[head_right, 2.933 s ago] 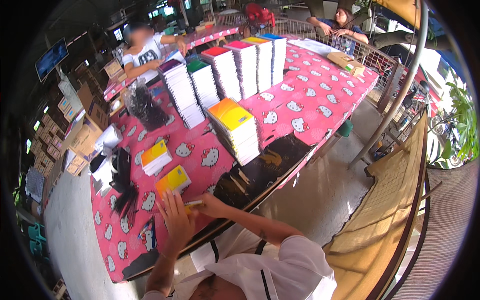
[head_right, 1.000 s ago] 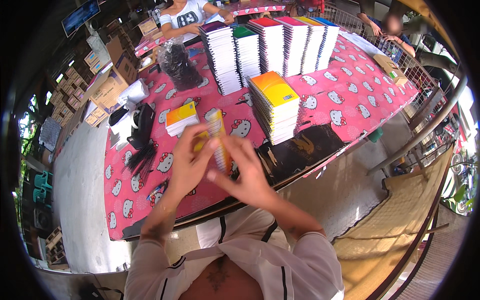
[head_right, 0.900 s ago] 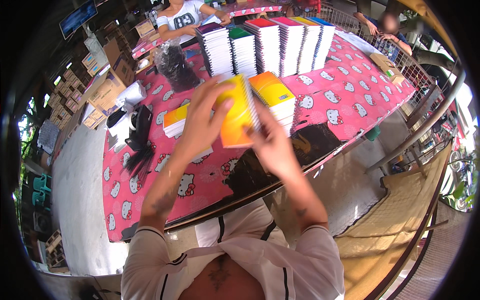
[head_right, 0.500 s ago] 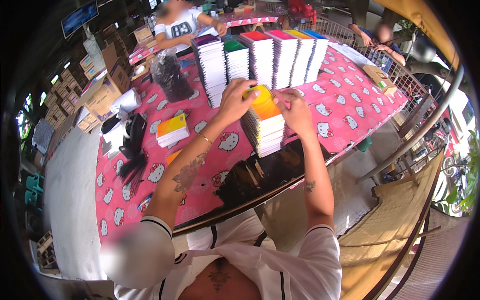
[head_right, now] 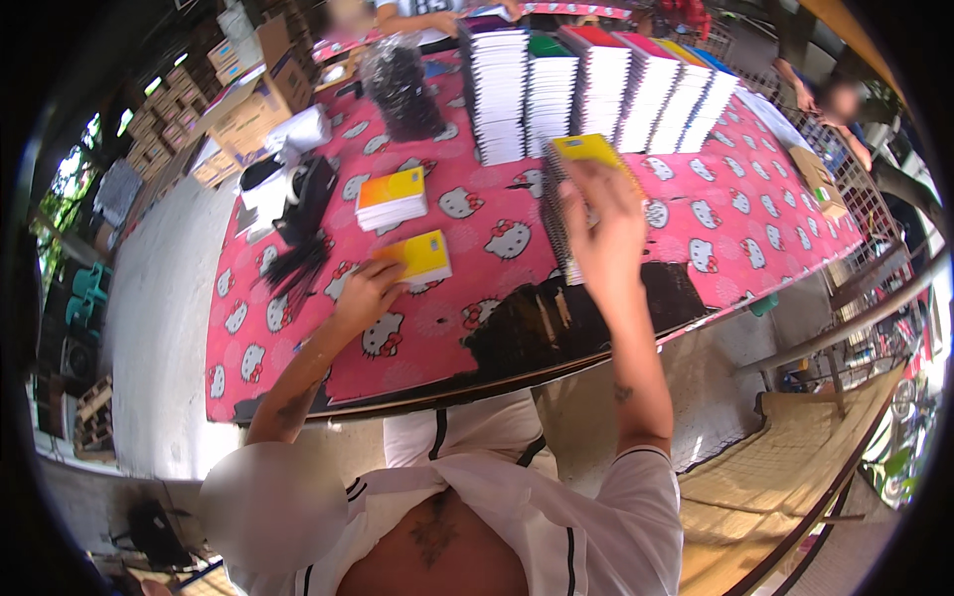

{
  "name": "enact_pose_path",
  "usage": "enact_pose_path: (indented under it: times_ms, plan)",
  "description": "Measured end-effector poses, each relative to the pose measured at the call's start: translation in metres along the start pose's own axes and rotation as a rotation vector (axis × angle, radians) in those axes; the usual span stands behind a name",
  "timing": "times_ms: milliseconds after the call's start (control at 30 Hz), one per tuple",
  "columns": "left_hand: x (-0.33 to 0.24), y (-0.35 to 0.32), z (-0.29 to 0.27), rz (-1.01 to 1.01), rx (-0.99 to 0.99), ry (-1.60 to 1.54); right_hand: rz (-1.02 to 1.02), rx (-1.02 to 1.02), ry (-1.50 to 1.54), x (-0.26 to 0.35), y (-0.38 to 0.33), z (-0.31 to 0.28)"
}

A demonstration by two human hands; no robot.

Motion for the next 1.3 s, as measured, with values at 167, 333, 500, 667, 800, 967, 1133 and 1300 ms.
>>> enact_pose_path:
  times_ms: [167,333,500,667,800,967,1133,1300]
  plan:
    - [0.006,0.005,0.002,-0.093,0.090,-0.060,0.249,0.500,0.368,0.013,-0.082,0.083]
    - [0.021,0.011,-0.002,-0.269,0.103,-0.220,0.446,0.653,0.392,-0.012,-0.144,0.161]
    - [0.013,0.012,0.003,-0.239,-0.008,-0.127,0.379,0.583,0.278,-0.015,-0.151,0.175]
    - [0.014,0.006,0.002,-0.279,-0.165,-0.082,0.321,0.539,0.223,-0.003,-0.141,0.174]
    - [-0.026,0.010,-0.028,-0.104,-0.183,-0.068,0.246,0.357,0.389,0.031,-0.119,0.142]
    - [-0.051,-0.022,-0.012,-0.181,-0.072,-0.071,0.463,0.658,0.685,0.013,-0.170,0.123]
    - [0.084,-0.093,-0.053,-0.520,-0.073,0.604,0.650,0.631,0.871,0.025,-0.171,0.125]
    - [0.083,-0.086,-0.047,-0.457,-0.178,0.550,0.590,0.574,0.942,0.021,-0.183,0.132]
Point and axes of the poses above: each hand's wrist, its own y-axis towards the middle knuckle, its own z-axis out of the palm, x = y × z, the point moved 2 cm from there along y, towards the middle knuckle, and after that the axes turned 8 degrees about z, right-handed, at the moved point
